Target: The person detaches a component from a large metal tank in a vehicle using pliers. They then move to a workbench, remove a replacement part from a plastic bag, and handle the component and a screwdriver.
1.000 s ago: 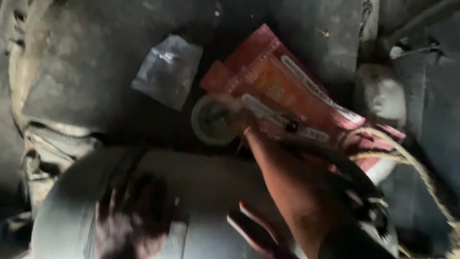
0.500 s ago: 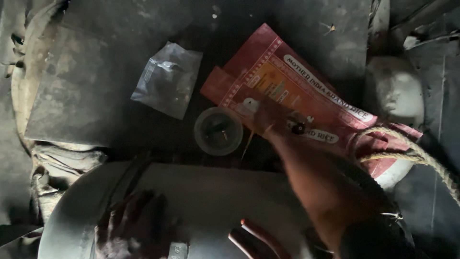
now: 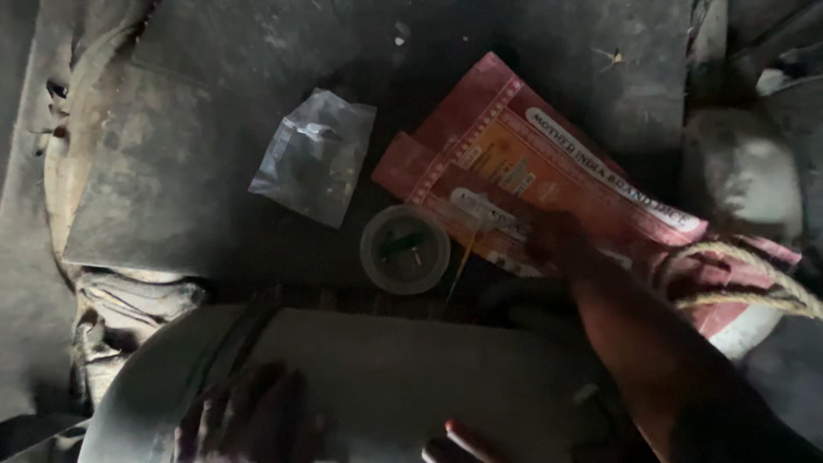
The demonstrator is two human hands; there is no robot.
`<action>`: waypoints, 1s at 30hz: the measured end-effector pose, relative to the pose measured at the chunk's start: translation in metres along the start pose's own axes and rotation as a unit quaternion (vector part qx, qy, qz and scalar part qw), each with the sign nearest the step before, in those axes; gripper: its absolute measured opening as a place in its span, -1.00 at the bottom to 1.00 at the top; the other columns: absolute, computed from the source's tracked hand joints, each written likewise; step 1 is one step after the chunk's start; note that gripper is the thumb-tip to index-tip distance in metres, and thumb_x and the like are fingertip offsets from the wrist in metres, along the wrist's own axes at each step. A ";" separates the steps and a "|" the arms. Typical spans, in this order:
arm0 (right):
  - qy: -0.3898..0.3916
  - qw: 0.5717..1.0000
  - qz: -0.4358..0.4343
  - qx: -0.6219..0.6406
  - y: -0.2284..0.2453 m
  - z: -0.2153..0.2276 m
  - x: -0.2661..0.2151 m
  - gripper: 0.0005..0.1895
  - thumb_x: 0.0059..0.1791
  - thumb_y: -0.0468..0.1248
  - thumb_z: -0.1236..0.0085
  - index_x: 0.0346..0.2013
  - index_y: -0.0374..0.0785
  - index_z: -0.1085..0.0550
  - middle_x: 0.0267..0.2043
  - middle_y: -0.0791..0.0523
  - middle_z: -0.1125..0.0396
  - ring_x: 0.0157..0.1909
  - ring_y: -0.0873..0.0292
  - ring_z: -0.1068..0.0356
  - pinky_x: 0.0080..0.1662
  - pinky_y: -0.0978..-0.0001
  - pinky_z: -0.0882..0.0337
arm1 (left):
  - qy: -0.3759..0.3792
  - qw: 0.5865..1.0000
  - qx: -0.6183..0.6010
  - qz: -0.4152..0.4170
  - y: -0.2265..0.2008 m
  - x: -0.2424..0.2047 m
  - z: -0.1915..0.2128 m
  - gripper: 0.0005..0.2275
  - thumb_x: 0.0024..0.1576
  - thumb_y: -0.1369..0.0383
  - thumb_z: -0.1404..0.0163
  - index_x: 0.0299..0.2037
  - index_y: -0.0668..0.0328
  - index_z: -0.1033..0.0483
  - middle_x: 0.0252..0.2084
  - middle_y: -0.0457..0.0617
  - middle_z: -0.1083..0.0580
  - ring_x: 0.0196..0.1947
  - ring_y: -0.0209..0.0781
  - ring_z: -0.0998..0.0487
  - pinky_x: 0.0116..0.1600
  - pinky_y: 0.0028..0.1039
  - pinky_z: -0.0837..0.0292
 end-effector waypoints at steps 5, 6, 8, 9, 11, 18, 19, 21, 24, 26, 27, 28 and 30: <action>0.118 0.979 0.139 0.089 0.082 -0.006 -0.027 -0.67 0.14 -0.08 0.00 -0.11 -0.29 -0.53 -0.15 -0.08 -0.46 -0.12 -0.04 -0.43 -0.09 0.06 -0.47 | -0.005 1.000 0.004 -0.002 0.000 -0.004 -0.006 -0.52 -0.13 -0.09 -0.10 -0.06 -0.10 -0.63 0.04 0.00 -0.54 0.04 0.08 -0.52 0.18 0.06 -0.35; 0.112 0.976 0.168 0.081 0.104 -0.006 -0.037 -0.66 0.15 -0.07 0.01 -0.12 -0.30 -0.54 -0.15 -0.08 -0.46 -0.12 -0.04 -0.43 -0.09 0.05 -0.47 | -0.005 1.000 0.008 -0.003 0.000 -0.006 -0.007 -0.52 -0.13 -0.09 -0.10 -0.06 -0.10 -0.63 0.04 -0.01 -0.54 0.04 0.08 -0.52 0.18 0.06 -0.35; 0.074 0.973 0.217 0.038 0.143 -0.003 -0.052 -0.72 -0.02 -0.11 -0.18 -0.10 -0.17 -0.59 -0.11 0.03 -0.49 -0.10 0.07 -0.45 -0.03 0.10 -0.43 | -0.012 1.000 0.007 -0.012 -0.001 -0.003 -0.011 -0.52 -0.13 -0.09 -0.09 -0.06 -0.10 -0.63 0.05 -0.01 -0.54 0.04 0.09 -0.51 0.18 0.06 -0.35; 0.008 0.960 0.272 0.059 0.163 0.007 -0.061 -0.66 -0.12 -0.10 -0.26 -0.12 -0.17 -0.59 -0.09 0.00 -0.48 -0.06 0.00 -0.44 -0.02 0.04 -0.41 | -0.019 1.000 0.005 -0.016 -0.001 -0.001 -0.011 -0.52 -0.13 -0.10 -0.09 -0.06 -0.10 -0.63 0.05 -0.01 -0.53 0.04 0.09 -0.51 0.18 0.06 -0.35; -0.023 0.956 0.289 0.053 0.183 0.006 -0.070 -0.66 -0.12 -0.11 -0.26 -0.11 -0.17 -0.59 -0.09 0.01 -0.48 -0.07 0.01 -0.43 -0.04 0.06 -0.41 | -0.041 0.999 -0.016 -0.030 -0.003 -0.001 -0.005 -0.55 -0.10 -0.08 -0.10 -0.09 -0.08 -0.63 0.02 0.00 -0.53 0.00 0.08 -0.51 0.16 0.05 -0.36; -0.008 0.986 0.167 -0.008 0.136 -0.007 -0.055 -0.66 -0.12 -0.13 -0.24 -0.10 -0.16 -0.58 -0.11 0.05 -0.48 -0.11 0.05 -0.42 -0.08 0.12 -0.41 | 0.049 0.998 0.019 0.037 0.002 0.003 -0.004 -0.49 -0.18 -0.11 -0.12 -0.05 -0.15 -0.65 0.07 -0.05 -0.54 0.05 -0.03 -0.54 0.20 0.00 -0.39; -0.011 0.989 0.149 -0.017 0.124 -0.006 -0.054 -0.66 -0.12 -0.13 -0.24 -0.10 -0.16 -0.58 -0.12 0.06 -0.48 -0.12 0.06 -0.42 -0.09 0.12 -0.41 | 0.039 0.999 0.019 0.028 -0.002 0.004 -0.002 -0.49 -0.16 -0.12 -0.11 -0.04 -0.17 -0.64 0.07 -0.07 -0.54 0.07 -0.04 -0.54 0.22 -0.01 -0.40; -0.017 0.993 0.115 -0.031 0.099 -0.003 -0.051 -0.67 -0.12 -0.14 -0.23 -0.09 -0.15 -0.58 -0.12 0.07 -0.48 -0.13 0.07 -0.42 -0.10 0.14 -0.41 | 0.019 0.999 0.010 0.032 -0.005 0.006 0.000 -0.52 -0.16 -0.11 -0.11 -0.05 -0.19 -0.64 0.05 -0.08 -0.54 0.06 -0.04 -0.54 0.20 -0.02 -0.41; -0.022 0.996 0.072 -0.041 0.071 -0.002 -0.048 -0.67 -0.12 -0.15 -0.22 -0.09 -0.15 -0.58 -0.13 0.08 -0.47 -0.15 0.09 -0.42 -0.13 0.16 -0.41 | 0.003 0.998 -0.003 0.061 -0.001 0.004 0.003 -0.57 -0.18 -0.06 -0.13 -0.13 -0.18 -0.65 0.02 -0.07 -0.55 0.01 0.00 -0.54 0.12 -0.02 -0.42; -0.019 0.998 0.038 -0.042 0.045 -0.004 -0.053 -0.67 -0.12 -0.15 -0.22 -0.08 -0.14 -0.58 -0.14 0.09 -0.47 -0.16 0.10 -0.41 -0.14 0.18 -0.41 | 0.008 0.998 -0.013 0.063 -0.002 0.001 0.003 -0.58 -0.16 -0.06 -0.14 -0.13 -0.16 -0.65 0.02 -0.08 -0.55 0.03 -0.01 -0.54 0.13 -0.03 -0.42; -0.028 0.999 0.024 -0.039 0.038 0.006 -0.045 -0.67 -0.12 -0.16 -0.21 -0.08 -0.14 -0.57 -0.14 0.10 -0.47 -0.17 0.10 -0.41 -0.15 0.19 -0.41 | -0.001 0.999 -0.028 0.035 -0.004 0.009 0.001 -0.59 -0.14 -0.04 -0.13 -0.12 -0.13 -0.65 0.00 -0.07 -0.55 0.00 -0.02 -0.54 0.12 -0.03 -0.42; -0.039 0.999 0.013 -0.036 0.033 0.018 -0.036 -0.67 -0.12 -0.16 -0.21 -0.08 -0.14 -0.57 -0.14 0.10 -0.47 -0.17 0.11 -0.41 -0.15 0.20 -0.41 | -0.010 0.999 -0.042 0.008 -0.006 0.016 -0.001 -0.59 -0.12 -0.02 -0.13 -0.11 -0.10 -0.65 -0.02 -0.06 -0.55 -0.03 -0.02 -0.54 0.11 -0.03 -0.43; -0.039 0.999 0.001 -0.017 0.034 0.015 -0.036 -0.67 -0.12 -0.17 -0.21 -0.08 -0.14 -0.57 -0.15 0.11 -0.47 -0.18 0.12 -0.41 -0.17 0.21 -0.41 | 0.001 0.999 -0.038 0.009 -0.006 0.009 0.006 -0.57 -0.14 -0.03 -0.14 -0.11 -0.07 -0.66 -0.03 -0.04 -0.55 -0.06 -0.01 -0.54 0.11 -0.03 -0.42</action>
Point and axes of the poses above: each hand's wrist, its own x-axis towards the middle knuckle, its own z-axis out of the back of the hand, y = z × x, the point moved 8 cm from there along x, towards the middle knuckle
